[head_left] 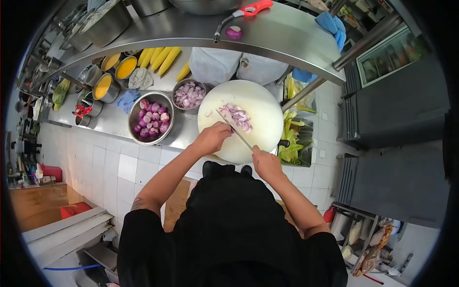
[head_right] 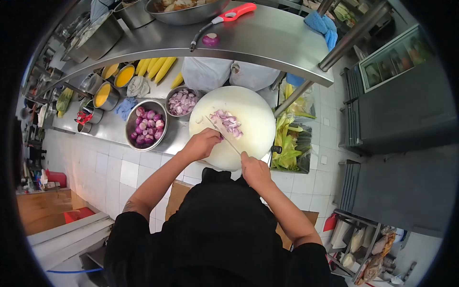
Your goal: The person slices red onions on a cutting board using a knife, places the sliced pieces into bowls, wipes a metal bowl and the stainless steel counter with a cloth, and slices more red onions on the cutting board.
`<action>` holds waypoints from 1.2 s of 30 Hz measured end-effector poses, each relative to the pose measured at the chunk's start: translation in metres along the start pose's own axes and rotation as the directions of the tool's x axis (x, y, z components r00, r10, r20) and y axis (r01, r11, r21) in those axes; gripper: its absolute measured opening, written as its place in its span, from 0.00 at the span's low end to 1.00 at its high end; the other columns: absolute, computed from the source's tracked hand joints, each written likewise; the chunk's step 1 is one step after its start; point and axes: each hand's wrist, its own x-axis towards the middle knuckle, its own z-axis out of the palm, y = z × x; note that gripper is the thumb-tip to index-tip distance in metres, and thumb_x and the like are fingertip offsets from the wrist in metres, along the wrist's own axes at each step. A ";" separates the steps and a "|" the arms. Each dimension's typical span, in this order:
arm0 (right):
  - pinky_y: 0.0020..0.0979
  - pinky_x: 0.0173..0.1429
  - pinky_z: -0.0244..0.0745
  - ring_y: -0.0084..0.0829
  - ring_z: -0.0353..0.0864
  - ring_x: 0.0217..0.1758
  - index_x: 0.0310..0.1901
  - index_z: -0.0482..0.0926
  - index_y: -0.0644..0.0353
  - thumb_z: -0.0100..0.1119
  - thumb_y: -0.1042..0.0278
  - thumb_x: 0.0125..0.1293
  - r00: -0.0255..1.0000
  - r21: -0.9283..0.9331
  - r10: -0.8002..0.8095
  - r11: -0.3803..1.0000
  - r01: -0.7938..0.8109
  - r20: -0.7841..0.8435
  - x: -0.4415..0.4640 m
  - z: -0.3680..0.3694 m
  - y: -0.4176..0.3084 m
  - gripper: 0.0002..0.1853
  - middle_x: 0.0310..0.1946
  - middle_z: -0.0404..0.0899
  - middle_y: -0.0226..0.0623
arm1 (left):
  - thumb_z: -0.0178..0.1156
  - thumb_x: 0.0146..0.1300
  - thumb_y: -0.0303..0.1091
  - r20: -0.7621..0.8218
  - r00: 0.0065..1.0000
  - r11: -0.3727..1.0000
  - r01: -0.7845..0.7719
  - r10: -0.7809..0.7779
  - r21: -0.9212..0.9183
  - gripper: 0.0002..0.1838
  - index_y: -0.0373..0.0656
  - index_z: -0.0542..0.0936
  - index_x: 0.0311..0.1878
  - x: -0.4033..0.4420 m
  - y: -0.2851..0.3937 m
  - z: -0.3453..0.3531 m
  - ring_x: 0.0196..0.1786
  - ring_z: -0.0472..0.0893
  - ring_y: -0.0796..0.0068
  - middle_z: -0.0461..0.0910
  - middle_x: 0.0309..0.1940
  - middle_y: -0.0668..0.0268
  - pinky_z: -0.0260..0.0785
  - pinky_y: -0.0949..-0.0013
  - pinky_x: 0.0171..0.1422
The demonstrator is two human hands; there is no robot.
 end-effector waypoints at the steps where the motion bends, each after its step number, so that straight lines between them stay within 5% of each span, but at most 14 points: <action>1: 0.57 0.41 0.83 0.61 0.89 0.36 0.50 0.73 0.60 0.54 0.69 0.76 1.000 0.000 0.007 1.000 -0.007 -0.001 0.000 -0.001 0.001 0.06 0.32 0.87 0.53 | 0.66 0.62 0.21 0.034 0.999 0.999 -0.019 0.017 0.042 0.11 0.42 0.88 0.47 0.001 -0.001 -0.001 0.59 0.84 0.58 0.86 0.54 0.65 0.83 0.59 0.59; 10: 0.60 0.43 0.82 0.61 0.90 0.39 0.50 0.72 0.62 0.53 0.72 0.76 0.999 0.006 0.011 1.000 -0.011 0.053 0.004 -0.002 0.000 0.06 0.33 0.88 0.56 | 0.66 0.64 0.25 0.082 0.996 0.997 -0.032 0.027 0.071 0.10 0.42 0.89 0.47 0.001 -0.002 -0.004 0.59 0.85 0.59 0.86 0.55 0.65 0.84 0.59 0.59; 12: 0.59 0.45 0.82 0.61 0.90 0.40 0.51 0.71 0.62 0.54 0.69 0.78 0.981 0.000 0.089 0.996 -0.091 0.174 0.007 0.003 0.002 0.07 0.33 0.88 0.56 | 0.66 0.63 0.25 0.057 0.998 0.998 -0.029 0.026 0.048 0.10 0.42 0.89 0.47 0.001 -0.002 -0.004 0.58 0.85 0.58 0.86 0.55 0.65 0.83 0.59 0.59; 16: 0.60 0.45 0.82 0.61 0.90 0.40 0.51 0.71 0.62 0.54 0.68 0.79 0.997 0.028 0.008 1.000 -0.011 0.080 0.003 -0.005 -0.001 0.08 0.33 0.88 0.56 | 0.64 0.64 0.24 0.043 0.998 0.995 -0.058 0.055 0.076 0.11 0.40 0.89 0.47 -0.001 -0.002 -0.003 0.59 0.84 0.59 0.85 0.55 0.64 0.83 0.59 0.59; 36: 0.59 0.46 0.81 0.61 0.90 0.42 0.51 0.72 0.61 0.56 0.63 0.80 0.967 0.057 0.104 0.991 -0.120 0.231 0.006 -0.003 0.003 0.10 0.34 0.88 0.55 | 0.64 0.65 0.23 -0.008 0.999 0.998 -0.049 0.049 0.043 0.10 0.40 0.89 0.47 -0.004 -0.002 0.000 0.58 0.85 0.59 0.86 0.54 0.64 0.83 0.60 0.58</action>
